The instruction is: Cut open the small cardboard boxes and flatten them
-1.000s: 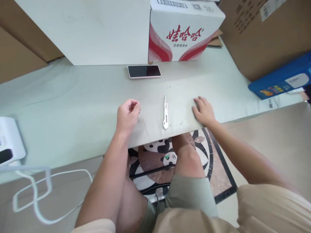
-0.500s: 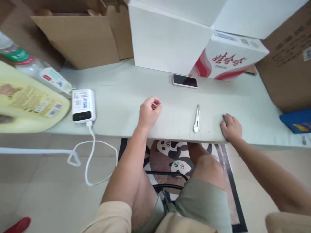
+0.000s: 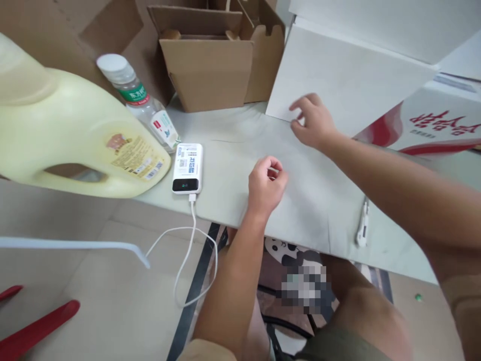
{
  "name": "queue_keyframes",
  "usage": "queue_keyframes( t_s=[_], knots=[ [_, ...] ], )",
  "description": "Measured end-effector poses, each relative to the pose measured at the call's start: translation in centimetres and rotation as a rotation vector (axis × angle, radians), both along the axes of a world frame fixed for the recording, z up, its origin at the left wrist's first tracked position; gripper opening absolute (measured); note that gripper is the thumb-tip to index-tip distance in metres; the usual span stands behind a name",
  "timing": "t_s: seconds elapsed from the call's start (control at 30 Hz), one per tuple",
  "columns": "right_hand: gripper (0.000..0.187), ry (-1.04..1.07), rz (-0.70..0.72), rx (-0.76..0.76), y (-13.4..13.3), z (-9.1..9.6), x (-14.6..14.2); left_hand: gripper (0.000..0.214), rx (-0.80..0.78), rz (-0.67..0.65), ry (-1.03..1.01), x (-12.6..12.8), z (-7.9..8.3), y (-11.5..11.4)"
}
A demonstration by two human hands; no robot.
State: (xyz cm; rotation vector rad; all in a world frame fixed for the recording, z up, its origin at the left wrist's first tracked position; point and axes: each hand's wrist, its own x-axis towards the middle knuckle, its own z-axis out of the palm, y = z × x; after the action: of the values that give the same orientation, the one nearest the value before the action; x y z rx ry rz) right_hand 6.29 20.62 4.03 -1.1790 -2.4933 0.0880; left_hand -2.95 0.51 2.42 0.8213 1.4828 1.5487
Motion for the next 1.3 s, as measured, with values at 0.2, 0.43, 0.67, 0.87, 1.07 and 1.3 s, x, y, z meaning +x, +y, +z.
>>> queue_keyframes(
  t_s=[0.2,0.43,0.67,0.87,1.07,1.3],
  knots=[
    [0.030,0.068,0.104,-0.104,3.6,2.8,-13.4,0.016,-0.046,0.062,-0.038,-1.4,-0.4,0.1],
    [0.027,-0.113,0.185,-0.020,2.8,4.3,-13.4,0.016,-0.040,0.080,0.008,-2.0,-0.6,-0.4],
    [0.020,-0.002,0.310,-0.004,-3.2,3.7,-7.2,0.013,0.085,0.481,0.304,-2.2,-0.6,-1.4],
    [0.018,0.274,0.130,0.077,-13.6,6.7,4.1,0.024,0.147,0.863,0.390,-3.5,-0.2,-2.4],
    [0.051,0.229,0.320,-0.099,-24.6,6.2,13.2,0.025,0.241,0.336,0.217,-2.2,-0.7,-1.0],
    [0.058,0.389,0.109,0.013,-27.7,3.9,17.1,0.035,0.354,0.120,0.186,0.6,-1.3,0.2]
  ],
)
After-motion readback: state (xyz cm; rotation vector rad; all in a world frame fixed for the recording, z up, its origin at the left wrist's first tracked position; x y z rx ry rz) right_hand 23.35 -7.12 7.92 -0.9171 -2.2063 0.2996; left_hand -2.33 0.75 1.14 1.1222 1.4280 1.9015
